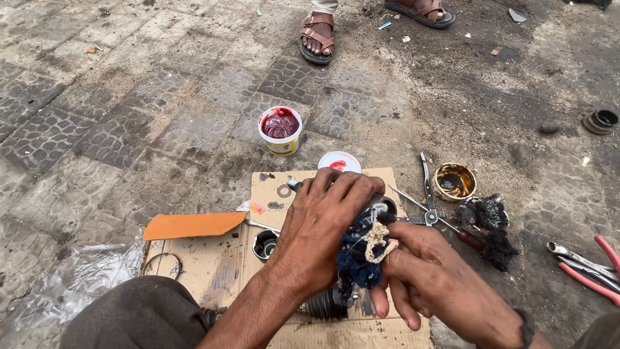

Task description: The recorder is repairing a constant velocity axle, cleaning parts with a rag and applying grease.

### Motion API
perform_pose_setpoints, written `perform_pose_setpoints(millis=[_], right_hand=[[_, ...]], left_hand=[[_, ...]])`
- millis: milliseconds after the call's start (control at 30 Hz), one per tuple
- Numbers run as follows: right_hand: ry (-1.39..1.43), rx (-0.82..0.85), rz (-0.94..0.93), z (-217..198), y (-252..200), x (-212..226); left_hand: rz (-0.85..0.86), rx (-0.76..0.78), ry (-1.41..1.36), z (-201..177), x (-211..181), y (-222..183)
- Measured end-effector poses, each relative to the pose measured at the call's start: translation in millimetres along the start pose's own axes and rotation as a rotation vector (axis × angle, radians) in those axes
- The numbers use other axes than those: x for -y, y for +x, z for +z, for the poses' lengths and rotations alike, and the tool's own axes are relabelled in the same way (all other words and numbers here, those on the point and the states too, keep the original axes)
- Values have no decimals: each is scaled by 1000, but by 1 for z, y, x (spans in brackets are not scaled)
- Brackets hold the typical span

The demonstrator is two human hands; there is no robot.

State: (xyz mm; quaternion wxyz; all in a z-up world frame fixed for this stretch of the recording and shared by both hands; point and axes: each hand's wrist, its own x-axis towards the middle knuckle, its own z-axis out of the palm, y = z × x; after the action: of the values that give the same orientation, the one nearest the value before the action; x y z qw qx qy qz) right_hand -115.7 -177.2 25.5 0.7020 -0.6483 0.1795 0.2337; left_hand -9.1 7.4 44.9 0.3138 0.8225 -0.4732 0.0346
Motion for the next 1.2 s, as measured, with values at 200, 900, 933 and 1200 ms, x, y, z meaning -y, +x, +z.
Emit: perform_pose_setpoints(millis=[200,900,933,1200], right_hand=[[-440,-522,-200,13,-5,27],[283,-6,-172,16,10,-13],[280,-9,-169,17,6,-3],[-574,-733,-583,29,-2,11]], left_hand=[[-34,-145,-59,-1,5,-4],[17,-72,20,3,4,1],[16,-74,15,3,4,2],[-123,-71,-35,-4,1,-3]])
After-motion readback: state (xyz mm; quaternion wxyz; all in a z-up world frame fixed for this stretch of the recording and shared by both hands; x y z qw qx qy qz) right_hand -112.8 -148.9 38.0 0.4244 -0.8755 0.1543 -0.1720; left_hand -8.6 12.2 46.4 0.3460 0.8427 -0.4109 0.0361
